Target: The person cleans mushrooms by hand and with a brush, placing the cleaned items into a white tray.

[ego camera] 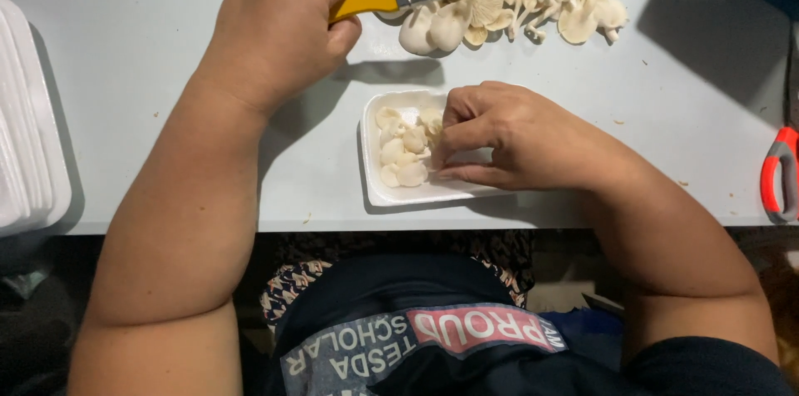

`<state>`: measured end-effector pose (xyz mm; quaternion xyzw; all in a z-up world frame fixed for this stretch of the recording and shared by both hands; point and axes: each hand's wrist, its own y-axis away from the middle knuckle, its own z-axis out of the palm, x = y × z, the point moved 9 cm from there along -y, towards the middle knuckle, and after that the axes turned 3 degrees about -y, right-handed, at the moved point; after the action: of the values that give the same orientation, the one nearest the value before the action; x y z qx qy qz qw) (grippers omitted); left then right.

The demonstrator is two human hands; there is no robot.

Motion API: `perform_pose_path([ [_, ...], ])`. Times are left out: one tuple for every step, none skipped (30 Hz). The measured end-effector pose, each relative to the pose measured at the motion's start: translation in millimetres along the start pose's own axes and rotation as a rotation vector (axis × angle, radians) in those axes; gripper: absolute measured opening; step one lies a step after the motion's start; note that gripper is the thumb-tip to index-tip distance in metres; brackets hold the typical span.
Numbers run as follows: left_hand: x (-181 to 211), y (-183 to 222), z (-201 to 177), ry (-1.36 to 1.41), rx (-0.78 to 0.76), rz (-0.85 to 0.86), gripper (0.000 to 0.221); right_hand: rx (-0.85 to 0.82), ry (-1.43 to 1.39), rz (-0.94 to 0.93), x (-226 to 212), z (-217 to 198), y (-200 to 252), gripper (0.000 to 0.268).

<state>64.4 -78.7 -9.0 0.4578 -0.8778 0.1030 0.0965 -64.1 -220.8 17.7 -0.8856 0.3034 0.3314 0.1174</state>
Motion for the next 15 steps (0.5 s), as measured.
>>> perform_pose_path([
  [-1.6,1.3,-0.2,-0.001,-0.001,0.001,0.016,0.001,-0.001,0.000,1.3,0.3,0.4,0.012],
  [-3.6,2.0,-2.2,0.013,0.020,-0.005,0.017,-0.003,0.035,-0.013,1.4,0.7,1.1,0.014],
  [-5.6,2.7,-4.3,0.027,0.042,-0.010,0.019,-0.008,0.072,-0.027,1.5,1.1,1.8,0.015],
  [-5.3,2.7,-4.6,0.027,0.043,-0.009,0.019,-0.007,0.073,-0.027,1.2,0.9,1.4,0.015],
  [-6.3,2.8,-5.3,0.035,0.047,-0.020,0.020,-0.013,0.088,-0.053,-1.6,1.4,0.9,0.015],
  [-7.7,3.2,-6.3,0.042,0.052,-0.032,0.021,-0.019,0.104,-0.082,-4.3,1.9,0.1,0.015],
  [-6.8,2.7,-6.8,0.042,0.054,-0.033,0.021,-0.019,0.106,-0.083,-5.6,0.4,0.7,0.015],
  [-5.9,2.3,-6.1,0.042,0.043,-0.033,0.020,-0.025,0.083,-0.052,-4.1,-0.7,1.0,0.019],
  [-5.0,1.9,-5.3,0.042,0.031,-0.033,0.018,-0.031,0.061,-0.020,-2.4,-1.7,1.5,0.022],
  [-5.0,1.5,-5.7,0.041,0.033,-0.033,0.018,-0.031,0.062,-0.021,-2.1,-6.6,1.3,0.022],
  [-5.7,1.1,-4.4,0.044,0.016,-0.043,0.018,0.030,0.023,-0.042,-3.5,-17.0,1.3,0.018],
  [-6.3,1.0,-3.0,0.047,-0.002,-0.052,0.018,0.091,-0.018,-0.061,-5.0,-27.0,2.0,0.016],
  [-7.3,2.2,-3.9,0.046,-0.002,-0.051,0.018,0.092,-0.018,-0.061,4.2,-31.6,6.4,0.016],
  [-7.5,2.6,-5.4,0.048,0.011,-0.048,0.019,0.192,0.065,0.017,19.9,-44.8,13.1,0.013],
  [-7.3,2.8,-7.0,0.050,0.023,-0.045,0.020,0.292,0.148,0.095,34.7,-58.5,21.7,0.012],
])
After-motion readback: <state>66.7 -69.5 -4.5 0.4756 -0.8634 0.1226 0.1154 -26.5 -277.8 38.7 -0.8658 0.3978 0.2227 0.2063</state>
